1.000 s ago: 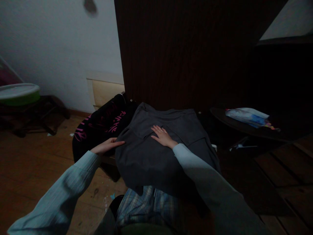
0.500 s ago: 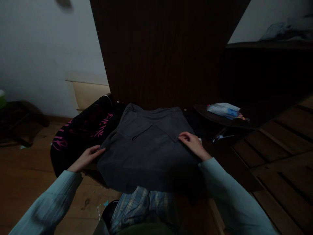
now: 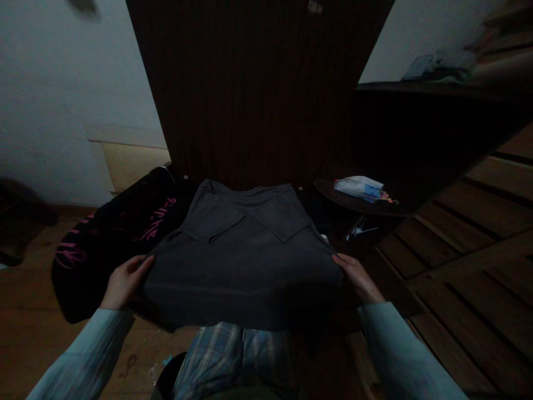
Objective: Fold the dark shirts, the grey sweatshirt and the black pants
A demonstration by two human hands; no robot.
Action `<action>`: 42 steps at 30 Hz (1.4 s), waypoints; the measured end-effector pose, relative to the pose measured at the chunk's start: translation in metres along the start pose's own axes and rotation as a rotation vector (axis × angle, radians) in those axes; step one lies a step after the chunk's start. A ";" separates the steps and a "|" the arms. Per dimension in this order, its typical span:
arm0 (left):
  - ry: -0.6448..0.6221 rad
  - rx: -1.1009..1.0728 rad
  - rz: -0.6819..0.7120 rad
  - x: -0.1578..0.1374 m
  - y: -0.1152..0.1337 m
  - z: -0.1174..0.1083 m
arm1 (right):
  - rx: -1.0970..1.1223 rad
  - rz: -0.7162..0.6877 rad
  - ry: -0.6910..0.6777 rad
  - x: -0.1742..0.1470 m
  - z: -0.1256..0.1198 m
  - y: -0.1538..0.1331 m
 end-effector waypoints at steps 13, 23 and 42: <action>-0.162 0.024 0.080 -0.022 -0.008 -0.004 | -0.141 0.073 0.038 -0.050 -0.015 0.025; -0.250 0.318 0.130 -0.020 -0.006 0.000 | -0.288 -0.120 0.054 -0.047 -0.028 0.018; -0.156 0.505 0.060 0.073 0.050 0.050 | -0.102 -0.481 -0.706 0.053 0.313 -0.179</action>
Point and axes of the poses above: each hand's wrist, its own x-axis towards the middle knuckle, its own z-axis out of the palm, y = z × x, the point moved 8 cm from there along x, towards the middle knuckle
